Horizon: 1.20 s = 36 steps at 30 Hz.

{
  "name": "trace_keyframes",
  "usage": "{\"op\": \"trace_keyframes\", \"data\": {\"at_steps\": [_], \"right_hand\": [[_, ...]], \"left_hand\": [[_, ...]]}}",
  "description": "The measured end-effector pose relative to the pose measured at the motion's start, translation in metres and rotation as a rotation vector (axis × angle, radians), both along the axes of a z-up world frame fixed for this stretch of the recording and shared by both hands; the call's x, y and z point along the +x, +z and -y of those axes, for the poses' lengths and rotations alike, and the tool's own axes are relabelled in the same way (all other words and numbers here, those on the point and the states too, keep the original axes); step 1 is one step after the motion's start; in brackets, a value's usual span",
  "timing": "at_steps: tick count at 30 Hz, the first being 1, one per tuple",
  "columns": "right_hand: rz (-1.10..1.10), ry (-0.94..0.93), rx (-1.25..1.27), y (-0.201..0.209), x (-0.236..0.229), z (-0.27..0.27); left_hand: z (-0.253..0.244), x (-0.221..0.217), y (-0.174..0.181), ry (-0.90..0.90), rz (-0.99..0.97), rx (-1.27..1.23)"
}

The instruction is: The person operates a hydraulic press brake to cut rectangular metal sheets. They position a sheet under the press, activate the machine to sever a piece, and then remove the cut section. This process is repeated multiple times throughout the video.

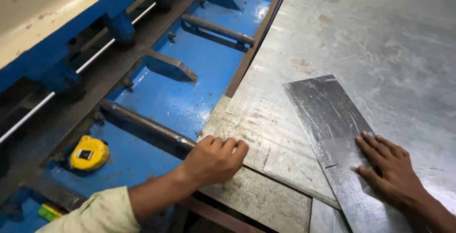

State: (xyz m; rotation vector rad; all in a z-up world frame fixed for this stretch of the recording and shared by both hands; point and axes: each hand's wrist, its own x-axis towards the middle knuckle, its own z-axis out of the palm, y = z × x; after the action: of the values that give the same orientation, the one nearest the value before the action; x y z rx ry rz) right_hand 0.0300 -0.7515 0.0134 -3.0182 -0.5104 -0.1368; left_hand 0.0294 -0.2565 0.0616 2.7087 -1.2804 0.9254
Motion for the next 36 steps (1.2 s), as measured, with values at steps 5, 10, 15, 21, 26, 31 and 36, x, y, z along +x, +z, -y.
{"op": "trace_keyframes", "data": {"at_steps": [5, 10, 15, 21, 26, 31, 36], "right_hand": [[0.039, 0.212, -0.038, 0.013, -0.013, -0.040], [-0.044, 0.208, -0.028, 0.007, -0.015, -0.099], [-0.009, 0.326, 0.018, -0.002, 0.024, -0.162], [0.389, 0.639, -0.027, -0.005, 0.075, -0.226], [0.028, 0.581, 0.303, 0.000, 0.119, -0.266], [-0.019, 0.635, 0.504, -0.006, 0.154, -0.315], [0.015, 0.563, 0.311, -0.009, 0.159, -0.379]], "left_hand": [[0.011, 0.025, -0.009, 0.110, -0.054, -0.117], [-0.010, 0.082, -0.027, 0.463, -0.306, -0.170], [-0.052, 0.140, -0.050, 0.686, -0.827, -0.327], [-0.137, 0.183, -0.078, 0.789, -0.877, -0.785], [-0.194, 0.159, -0.068, 0.660, -0.906, -1.366], [-0.257, 0.073, 0.019, 0.825, -0.836, -1.228], [-0.281, -0.027, 0.086, 1.375, -0.138, -0.054]]}}
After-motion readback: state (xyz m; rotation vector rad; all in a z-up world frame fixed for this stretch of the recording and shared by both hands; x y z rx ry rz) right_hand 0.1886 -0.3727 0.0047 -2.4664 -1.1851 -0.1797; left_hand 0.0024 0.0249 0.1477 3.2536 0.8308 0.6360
